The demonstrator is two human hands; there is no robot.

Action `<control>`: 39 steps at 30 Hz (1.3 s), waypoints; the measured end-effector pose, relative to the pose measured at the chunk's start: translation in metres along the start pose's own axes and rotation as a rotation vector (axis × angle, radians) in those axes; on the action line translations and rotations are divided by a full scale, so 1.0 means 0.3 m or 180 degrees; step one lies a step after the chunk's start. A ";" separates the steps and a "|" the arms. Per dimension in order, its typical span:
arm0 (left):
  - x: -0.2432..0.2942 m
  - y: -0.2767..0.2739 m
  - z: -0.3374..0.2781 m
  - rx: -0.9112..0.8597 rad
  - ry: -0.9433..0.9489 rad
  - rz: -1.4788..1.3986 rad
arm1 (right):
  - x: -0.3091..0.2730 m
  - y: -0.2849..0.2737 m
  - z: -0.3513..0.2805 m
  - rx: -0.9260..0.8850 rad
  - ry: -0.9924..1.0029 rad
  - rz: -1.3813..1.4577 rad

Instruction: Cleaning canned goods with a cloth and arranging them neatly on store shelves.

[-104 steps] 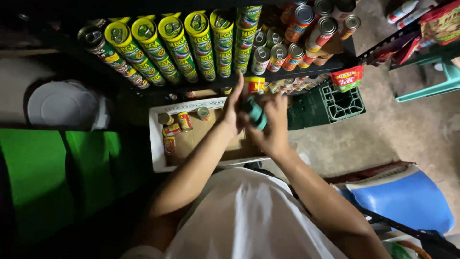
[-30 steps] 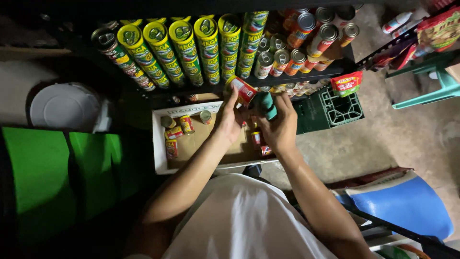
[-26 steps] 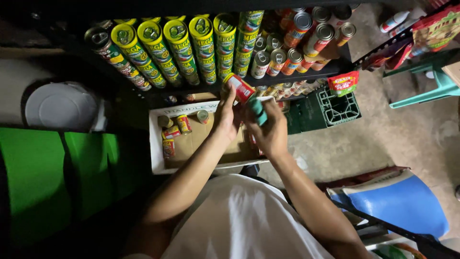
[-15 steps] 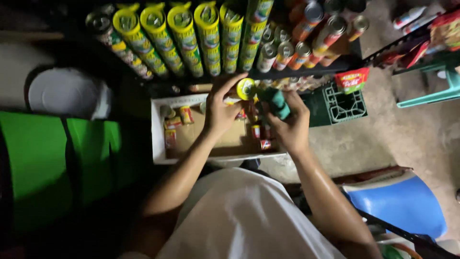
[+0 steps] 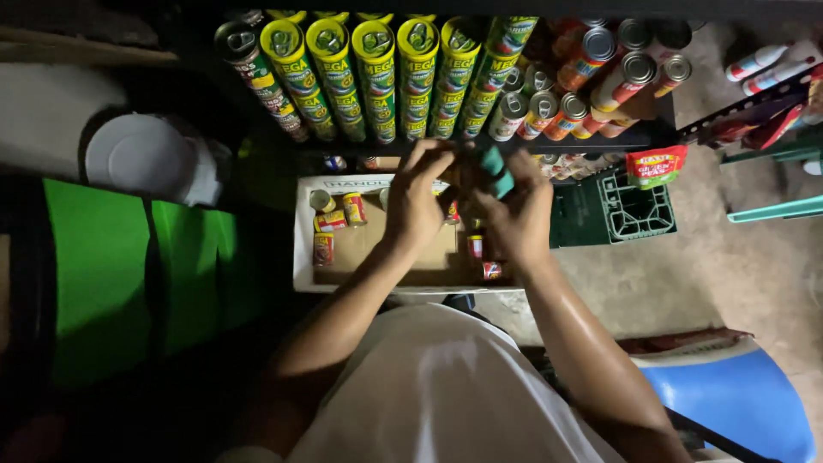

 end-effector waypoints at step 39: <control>-0.182 -0.027 -0.001 -0.0427 -0.1834 -0.1961 | 0.201 0.081 -0.172 -0.0847 0.0525 -0.0241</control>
Point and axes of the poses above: each hand's wrist, its own z-axis towards the middle knuckle, its own y-axis out of the palm, x = y × z, the point moved 5 cm from there along z, towards the middle knuckle, and after that the axes turned 11 degrees about z, right-handed, at the moved point
